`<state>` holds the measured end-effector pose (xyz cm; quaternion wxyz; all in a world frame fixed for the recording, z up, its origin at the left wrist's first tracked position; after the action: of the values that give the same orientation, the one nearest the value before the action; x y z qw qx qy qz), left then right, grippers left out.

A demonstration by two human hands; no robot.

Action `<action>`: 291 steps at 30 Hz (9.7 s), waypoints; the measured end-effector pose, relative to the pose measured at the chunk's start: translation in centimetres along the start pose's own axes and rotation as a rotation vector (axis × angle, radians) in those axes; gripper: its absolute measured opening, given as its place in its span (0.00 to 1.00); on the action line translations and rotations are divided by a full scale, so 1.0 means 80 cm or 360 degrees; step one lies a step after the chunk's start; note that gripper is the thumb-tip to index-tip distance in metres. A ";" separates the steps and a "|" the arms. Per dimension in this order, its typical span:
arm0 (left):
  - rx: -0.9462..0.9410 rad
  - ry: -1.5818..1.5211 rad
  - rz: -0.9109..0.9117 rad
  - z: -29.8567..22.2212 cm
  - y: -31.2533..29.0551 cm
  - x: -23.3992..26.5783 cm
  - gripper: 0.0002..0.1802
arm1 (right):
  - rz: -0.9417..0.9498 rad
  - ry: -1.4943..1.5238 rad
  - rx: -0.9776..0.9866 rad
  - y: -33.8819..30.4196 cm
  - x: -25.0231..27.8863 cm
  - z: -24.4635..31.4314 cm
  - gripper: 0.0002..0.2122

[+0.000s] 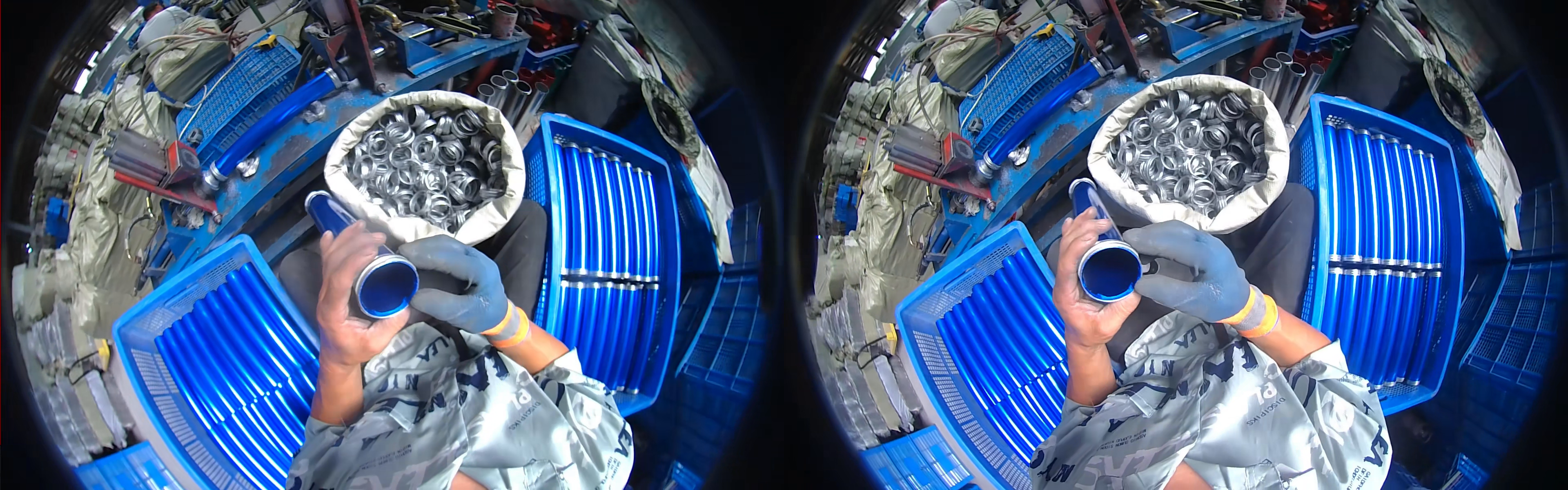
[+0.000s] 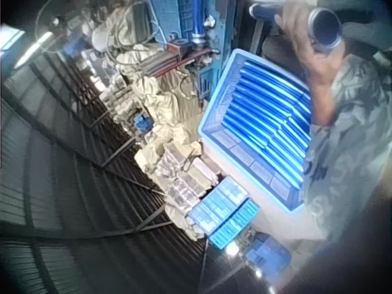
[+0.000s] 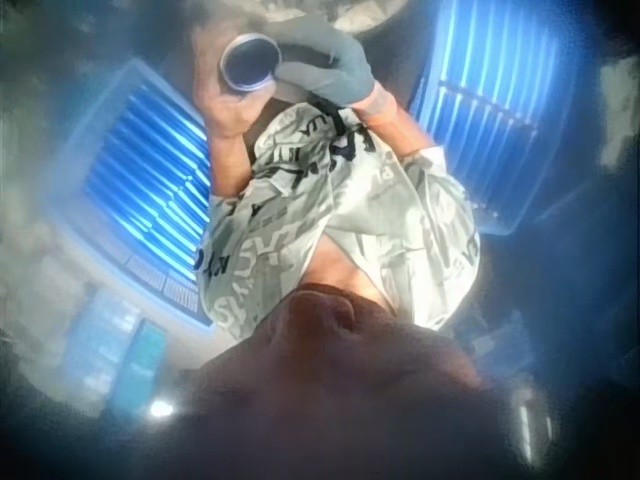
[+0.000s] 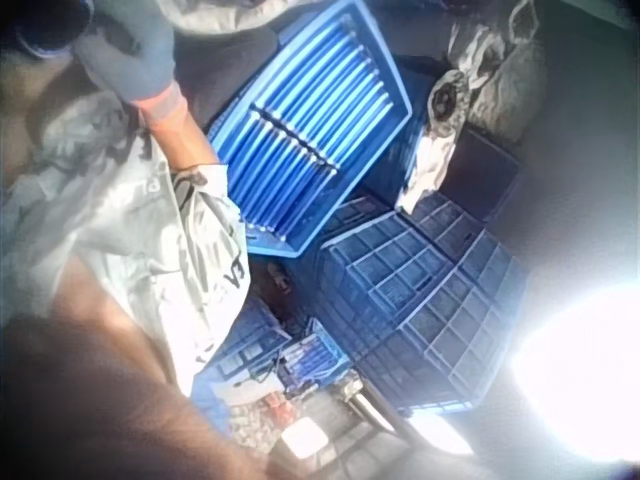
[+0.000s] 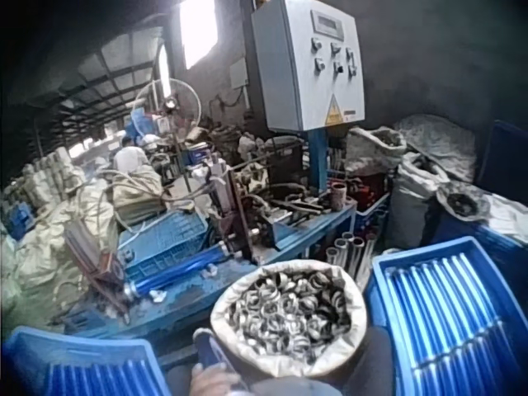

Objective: The person assembles metal rings onto blue tubes using an assembly fixture, then places the completed assemblies into a blue crate.

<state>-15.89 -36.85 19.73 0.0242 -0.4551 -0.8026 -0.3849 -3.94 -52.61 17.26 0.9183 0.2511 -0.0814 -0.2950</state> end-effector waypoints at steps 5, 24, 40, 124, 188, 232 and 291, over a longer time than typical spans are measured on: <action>-0.0074 0.0323 -0.0019 -0.007 0.006 -0.005 0.42 | -0.0019 0.0162 -0.0287 -0.010 0.002 -0.018 0.25; 0.0618 -0.1516 -0.0989 0.080 0.028 0.044 0.38 | 0.0337 0.0184 -0.0891 -0.050 -0.008 -0.070 0.55; 0.0476 0.1646 0.0185 0.574 0.173 0.160 0.39 | -0.1671 -0.2075 -0.1065 -0.434 0.386 0.221 0.40; 0.1248 -0.0048 -0.0389 0.204 -0.213 -0.122 0.33 | 0.0867 -0.1837 -0.0956 0.042 0.104 -0.354 0.41; 0.1881 -0.0727 -0.0562 0.377 -0.197 -0.056 0.17 | -0.1227 -0.0108 -0.1181 -0.184 0.205 -0.307 0.11; 0.1510 -0.1603 -0.0670 0.533 -0.026 -0.031 0.28 | -0.1620 0.0885 -0.1025 -0.023 0.446 -0.424 0.27; 0.1998 -0.0645 -0.0125 0.470 -0.136 -0.090 0.27 | -0.0294 -0.1134 -0.1665 -0.055 0.384 -0.321 0.27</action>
<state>-8.12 -21.08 -15.98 0.1193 -0.3882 -0.8793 0.2489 26.46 -62.98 -7.08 0.8069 -0.3378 -0.2050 -0.4390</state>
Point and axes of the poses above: each hand's wrist, its own y-axis towards the middle knuckle, its own x-axis out of the back of the hand, z = x × y, the point moved 7 cm from there along y, towards the middle knuckle, and after that the axes turned 5 degrees about y, right-handed, at the moved point
